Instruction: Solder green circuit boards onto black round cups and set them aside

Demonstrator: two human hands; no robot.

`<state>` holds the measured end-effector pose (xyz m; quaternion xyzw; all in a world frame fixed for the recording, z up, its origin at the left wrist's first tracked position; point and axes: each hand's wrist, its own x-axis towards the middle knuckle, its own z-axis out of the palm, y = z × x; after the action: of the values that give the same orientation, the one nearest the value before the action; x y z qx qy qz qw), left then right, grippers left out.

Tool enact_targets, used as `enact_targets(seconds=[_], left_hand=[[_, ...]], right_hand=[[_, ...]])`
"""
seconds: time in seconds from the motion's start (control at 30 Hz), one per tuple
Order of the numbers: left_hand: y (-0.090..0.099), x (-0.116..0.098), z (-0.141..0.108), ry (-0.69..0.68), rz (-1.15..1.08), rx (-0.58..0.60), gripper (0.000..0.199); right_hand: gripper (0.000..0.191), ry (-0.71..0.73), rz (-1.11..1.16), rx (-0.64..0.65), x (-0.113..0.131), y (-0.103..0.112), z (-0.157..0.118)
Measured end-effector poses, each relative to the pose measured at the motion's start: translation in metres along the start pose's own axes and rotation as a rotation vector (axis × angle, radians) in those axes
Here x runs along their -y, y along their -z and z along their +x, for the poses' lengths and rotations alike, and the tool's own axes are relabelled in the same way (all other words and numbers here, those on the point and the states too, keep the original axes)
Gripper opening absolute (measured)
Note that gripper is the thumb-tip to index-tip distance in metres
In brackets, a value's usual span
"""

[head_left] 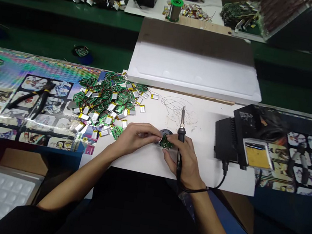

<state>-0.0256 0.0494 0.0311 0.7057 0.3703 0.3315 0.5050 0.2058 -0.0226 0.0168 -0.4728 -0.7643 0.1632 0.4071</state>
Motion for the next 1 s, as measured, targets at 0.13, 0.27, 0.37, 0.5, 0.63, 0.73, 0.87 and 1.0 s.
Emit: enact_targets(seconds=[0.13,0.27,0.37,0.5,0.63,0.73,0.87,1.0], left_hand=[[-0.010,0.001,-0.003,0.161,-0.169,-0.034,0.023],[-0.017,0.004,-0.007,0.240,-0.315,-0.080,0.028],[-0.018,0.002,-0.008,0.249,-0.322,-0.096,0.027],[-0.018,-0.003,-0.008,0.251,-0.309,-0.100,0.026],[-0.015,-0.006,-0.008,0.165,-0.164,-0.069,0.019],[-0.012,-0.006,-0.005,0.079,-0.066,-0.022,0.011],[-0.008,-0.003,-0.003,0.027,-0.055,0.022,0.006],[-0.005,-0.001,-0.003,-0.011,-0.030,0.048,0.004]], right_hand=[[0.053,0.008,-0.025,0.013,0.000,-0.003,0.003],[0.049,0.011,-0.037,-0.008,0.005,-0.010,0.001],[0.048,-0.011,-0.069,-0.047,0.008,-0.015,-0.001],[0.048,-0.035,-0.065,-0.017,0.014,-0.014,-0.001],[0.040,-0.150,0.111,-0.087,0.020,-0.008,0.005],[0.036,-0.218,0.209,-0.137,0.019,-0.006,0.012],[0.038,-0.194,0.299,-0.098,0.015,-0.008,0.019],[0.039,-0.153,0.320,-0.065,0.014,-0.008,0.022]])
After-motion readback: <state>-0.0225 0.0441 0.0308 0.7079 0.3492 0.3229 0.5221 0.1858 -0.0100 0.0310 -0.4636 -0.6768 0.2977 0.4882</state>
